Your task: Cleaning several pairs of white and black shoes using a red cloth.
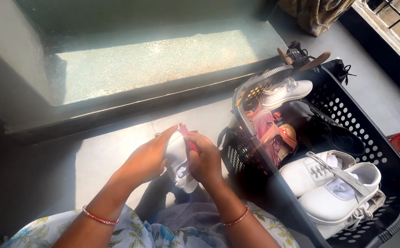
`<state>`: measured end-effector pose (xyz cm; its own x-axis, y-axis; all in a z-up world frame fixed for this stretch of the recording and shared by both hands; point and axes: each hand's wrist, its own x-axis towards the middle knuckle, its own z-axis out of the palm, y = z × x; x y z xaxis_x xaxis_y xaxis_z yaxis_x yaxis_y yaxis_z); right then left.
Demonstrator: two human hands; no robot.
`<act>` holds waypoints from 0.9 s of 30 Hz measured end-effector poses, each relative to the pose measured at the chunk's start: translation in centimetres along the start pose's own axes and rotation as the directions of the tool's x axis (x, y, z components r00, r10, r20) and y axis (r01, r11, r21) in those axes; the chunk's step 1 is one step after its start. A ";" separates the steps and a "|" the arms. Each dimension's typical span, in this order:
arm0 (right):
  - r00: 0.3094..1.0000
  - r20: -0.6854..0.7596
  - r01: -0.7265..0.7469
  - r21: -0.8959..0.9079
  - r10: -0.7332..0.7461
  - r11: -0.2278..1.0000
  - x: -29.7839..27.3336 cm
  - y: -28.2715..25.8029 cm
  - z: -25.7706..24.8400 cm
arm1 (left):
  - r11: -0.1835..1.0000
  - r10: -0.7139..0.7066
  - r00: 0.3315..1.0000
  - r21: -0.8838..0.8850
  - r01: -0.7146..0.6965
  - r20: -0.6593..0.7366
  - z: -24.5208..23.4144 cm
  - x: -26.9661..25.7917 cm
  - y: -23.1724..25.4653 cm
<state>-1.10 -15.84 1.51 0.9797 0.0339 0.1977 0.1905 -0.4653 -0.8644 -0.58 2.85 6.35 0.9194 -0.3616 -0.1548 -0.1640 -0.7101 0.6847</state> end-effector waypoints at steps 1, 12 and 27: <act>1.000 0.000 0.003 0.002 -0.003 1.000 -0.3 -0.5 0.1 | 1.000 0.000 1.000 0.002 0.000 -0.003 0.1 0.3 0.0; 0.841 0.030 0.532 -0.231 -0.540 0.815 -1.6 -2.8 1.2 | 0.746 -0.026 0.997 -0.662 0.072 0.078 2.6 2.7 -5.7; 0.761 -0.112 0.582 -0.318 -0.639 0.749 0.2 -2.1 -1.1 | 0.793 -0.042 0.996 -0.604 0.083 0.081 1.4 1.9 -1.4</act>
<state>-1.33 -15.85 3.85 0.6170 0.2244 0.7543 0.6926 -0.6099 -0.3851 0.89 2.34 4.13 0.8933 -0.3795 -0.2407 0.1618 -0.2281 0.9601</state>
